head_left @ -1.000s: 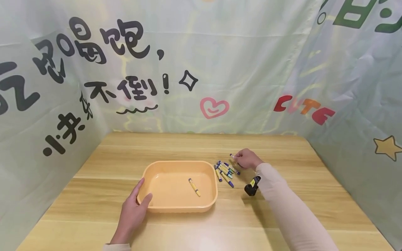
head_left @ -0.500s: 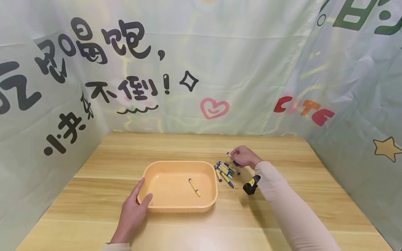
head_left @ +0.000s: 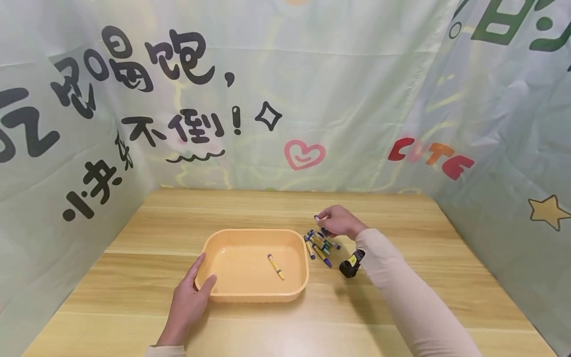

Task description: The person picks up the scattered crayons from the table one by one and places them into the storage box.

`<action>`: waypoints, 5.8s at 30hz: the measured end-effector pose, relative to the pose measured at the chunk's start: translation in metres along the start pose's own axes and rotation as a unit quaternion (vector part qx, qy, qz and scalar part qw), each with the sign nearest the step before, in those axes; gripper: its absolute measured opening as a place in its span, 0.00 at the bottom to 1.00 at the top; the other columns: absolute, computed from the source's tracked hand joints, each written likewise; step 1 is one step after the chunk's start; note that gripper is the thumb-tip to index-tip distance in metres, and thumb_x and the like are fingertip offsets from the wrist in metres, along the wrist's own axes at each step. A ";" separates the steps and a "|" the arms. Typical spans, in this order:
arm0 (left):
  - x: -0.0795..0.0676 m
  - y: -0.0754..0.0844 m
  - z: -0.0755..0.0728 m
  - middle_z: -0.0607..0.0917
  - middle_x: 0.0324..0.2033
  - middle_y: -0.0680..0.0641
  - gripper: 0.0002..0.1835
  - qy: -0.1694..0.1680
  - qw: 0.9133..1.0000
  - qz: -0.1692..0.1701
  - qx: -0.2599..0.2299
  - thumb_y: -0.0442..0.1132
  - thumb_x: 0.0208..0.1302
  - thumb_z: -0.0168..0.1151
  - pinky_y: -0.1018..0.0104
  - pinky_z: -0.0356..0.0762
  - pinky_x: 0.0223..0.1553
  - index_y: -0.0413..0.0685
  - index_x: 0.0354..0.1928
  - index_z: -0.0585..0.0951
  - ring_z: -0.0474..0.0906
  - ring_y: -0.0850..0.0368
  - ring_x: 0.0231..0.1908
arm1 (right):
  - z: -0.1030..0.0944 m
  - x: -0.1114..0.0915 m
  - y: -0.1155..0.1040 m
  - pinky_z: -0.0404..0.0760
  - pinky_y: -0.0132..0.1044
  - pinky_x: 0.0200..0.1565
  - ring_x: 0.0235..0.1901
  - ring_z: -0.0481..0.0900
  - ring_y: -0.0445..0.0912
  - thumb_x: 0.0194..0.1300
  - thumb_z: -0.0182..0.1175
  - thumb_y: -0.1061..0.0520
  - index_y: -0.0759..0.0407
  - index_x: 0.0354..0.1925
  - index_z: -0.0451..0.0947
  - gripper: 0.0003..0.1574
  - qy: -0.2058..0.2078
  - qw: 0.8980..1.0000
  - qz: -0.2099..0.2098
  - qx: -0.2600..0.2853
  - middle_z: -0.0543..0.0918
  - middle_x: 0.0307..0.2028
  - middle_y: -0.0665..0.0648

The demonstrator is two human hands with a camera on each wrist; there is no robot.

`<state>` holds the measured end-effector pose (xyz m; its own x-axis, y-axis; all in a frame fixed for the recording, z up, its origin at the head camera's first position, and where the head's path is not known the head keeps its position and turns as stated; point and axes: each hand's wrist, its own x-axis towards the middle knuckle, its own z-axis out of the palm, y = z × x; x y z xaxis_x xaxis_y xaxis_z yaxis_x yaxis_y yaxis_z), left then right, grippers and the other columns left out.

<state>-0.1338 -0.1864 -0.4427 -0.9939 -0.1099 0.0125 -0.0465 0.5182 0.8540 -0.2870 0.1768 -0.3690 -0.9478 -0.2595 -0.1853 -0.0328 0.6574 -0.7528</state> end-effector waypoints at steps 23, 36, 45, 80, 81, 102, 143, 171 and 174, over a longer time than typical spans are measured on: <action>0.001 0.000 0.001 0.58 0.71 0.33 0.36 0.003 1.000 -0.004 -0.004 0.48 0.70 0.56 0.60 0.71 0.31 0.56 0.76 0.56 0.57 0.61 0.16 | 0.027 -0.003 -0.043 0.82 0.43 0.31 0.18 0.72 0.43 0.68 0.57 0.61 0.71 0.54 0.75 0.19 -0.076 0.997 -0.014 0.022 0.78 0.21 0.57; 0.001 0.000 0.001 0.60 0.70 0.33 0.35 0.012 1.000 0.008 0.014 0.47 0.71 0.56 0.56 0.71 0.41 0.54 0.75 0.56 0.64 0.57 0.23 | 0.054 0.001 -0.065 0.81 0.33 0.23 0.19 0.80 0.44 0.62 0.56 0.68 0.68 0.36 0.74 0.03 -0.159 0.986 0.016 0.036 0.78 0.24 0.56; 0.000 0.000 0.000 0.59 0.70 0.33 0.35 0.012 1.000 0.005 0.019 0.48 0.71 0.55 0.51 0.71 0.44 0.55 0.76 0.56 0.71 0.50 0.30 | 0.073 0.006 -0.077 0.83 0.38 0.27 0.24 0.83 0.48 0.62 0.57 0.68 0.66 0.43 0.74 0.10 -0.186 0.981 0.048 -0.037 0.82 0.29 0.59; 0.001 0.002 0.001 0.74 0.56 0.36 0.36 0.012 1.000 -0.015 -0.007 0.46 0.69 0.59 0.63 0.69 0.27 0.57 0.75 0.57 0.65 0.57 0.22 | 0.110 0.021 -0.081 0.65 0.26 0.16 0.13 0.67 0.39 0.50 0.63 0.69 0.63 0.20 0.77 0.07 -0.206 0.921 0.072 -0.322 0.76 0.17 0.52; 0.001 0.002 0.001 0.74 0.56 0.36 0.36 0.013 1.000 -0.014 -0.003 0.46 0.69 0.59 0.64 0.69 0.27 0.57 0.75 0.57 0.64 0.58 0.22 | 0.110 0.021 -0.081 0.65 0.26 0.15 0.13 0.67 0.39 0.50 0.64 0.69 0.63 0.20 0.77 0.07 -0.203 0.922 0.073 -0.323 0.75 0.17 0.52; 0.000 0.002 0.001 0.76 0.52 0.36 0.35 0.013 1.000 -0.008 -0.007 0.46 0.69 0.59 0.66 0.71 0.27 0.56 0.75 0.58 0.69 0.58 0.24 | 0.051 0.005 -0.082 0.83 0.38 0.28 0.25 0.84 0.48 0.68 0.60 0.56 0.59 0.37 0.76 0.07 -0.155 0.983 0.022 -0.091 0.80 0.30 0.57; 0.001 -0.001 0.003 0.72 0.31 0.42 0.35 0.008 1.000 -0.006 -0.009 0.46 0.70 0.57 0.71 0.63 0.16 0.55 0.75 0.57 0.56 0.64 0.15 | 0.003 0.007 0.040 0.66 0.30 0.17 0.17 0.65 0.41 0.53 0.55 0.69 0.59 0.30 0.77 0.08 -0.047 0.983 0.085 -0.157 0.75 0.23 0.52; 0.002 0.000 0.002 0.69 0.61 0.36 0.35 0.006 1.000 0.000 -0.007 0.47 0.70 0.56 0.64 0.67 0.23 0.55 0.75 0.57 0.57 0.63 0.15 | -0.009 0.005 -0.005 0.65 0.28 0.19 0.14 0.60 0.38 0.55 0.49 0.72 0.73 0.57 0.72 0.29 -0.068 0.992 0.026 -0.107 0.79 0.42 0.63; 0.002 -0.001 0.002 0.74 0.51 0.35 0.34 0.007 1.000 -0.001 -0.004 0.47 0.70 0.56 0.66 0.66 0.21 0.56 0.75 0.57 0.58 0.63 0.15 | -0.007 0.003 -0.015 0.70 0.29 0.20 0.16 0.66 0.40 0.55 0.51 0.70 0.71 0.56 0.72 0.27 -0.064 0.990 0.017 -0.121 0.79 0.36 0.59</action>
<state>-0.1355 -0.1853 -0.4442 -0.9923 -0.1222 0.0178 -0.0476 0.5114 0.8580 -0.2912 0.1714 -0.3540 -0.9023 -0.3117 -0.2979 -0.0914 0.8135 -0.5743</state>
